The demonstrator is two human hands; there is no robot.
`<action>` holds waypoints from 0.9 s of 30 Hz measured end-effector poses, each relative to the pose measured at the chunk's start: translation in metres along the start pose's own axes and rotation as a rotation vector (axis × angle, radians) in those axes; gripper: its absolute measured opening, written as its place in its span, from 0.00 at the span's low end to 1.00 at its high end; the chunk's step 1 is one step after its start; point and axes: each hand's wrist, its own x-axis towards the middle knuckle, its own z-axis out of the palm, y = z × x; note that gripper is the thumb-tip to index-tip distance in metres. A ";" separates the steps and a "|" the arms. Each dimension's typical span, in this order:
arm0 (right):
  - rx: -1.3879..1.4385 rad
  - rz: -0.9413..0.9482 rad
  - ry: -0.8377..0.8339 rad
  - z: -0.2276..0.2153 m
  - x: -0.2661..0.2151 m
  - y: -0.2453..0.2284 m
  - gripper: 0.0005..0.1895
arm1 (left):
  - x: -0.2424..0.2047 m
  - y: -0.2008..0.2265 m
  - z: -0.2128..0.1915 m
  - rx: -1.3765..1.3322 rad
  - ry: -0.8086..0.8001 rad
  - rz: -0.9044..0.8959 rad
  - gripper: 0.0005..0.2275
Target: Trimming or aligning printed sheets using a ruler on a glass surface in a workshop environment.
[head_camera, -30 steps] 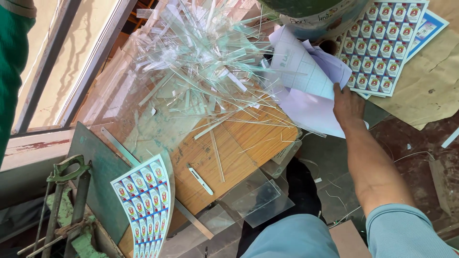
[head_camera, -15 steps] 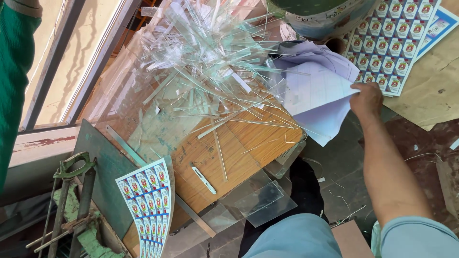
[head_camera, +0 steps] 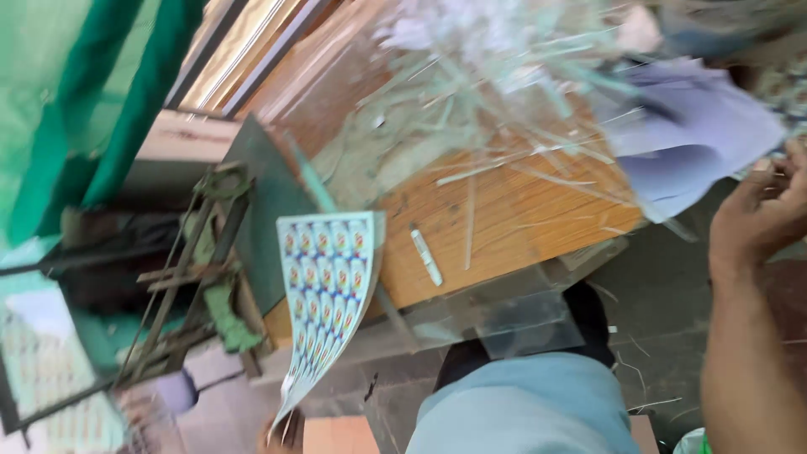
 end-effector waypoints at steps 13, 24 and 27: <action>-0.139 -0.636 -1.218 0.102 -0.271 -0.305 0.26 | 0.093 0.008 -0.019 -0.351 -0.186 -0.192 0.21; -0.493 -0.558 -0.700 0.153 -0.360 -0.329 0.28 | 0.147 -0.067 0.041 -0.154 -0.248 -0.100 0.19; -0.559 -0.418 -0.620 0.145 -0.346 -0.309 0.22 | 0.152 -0.041 0.017 -0.049 -0.240 -0.018 0.14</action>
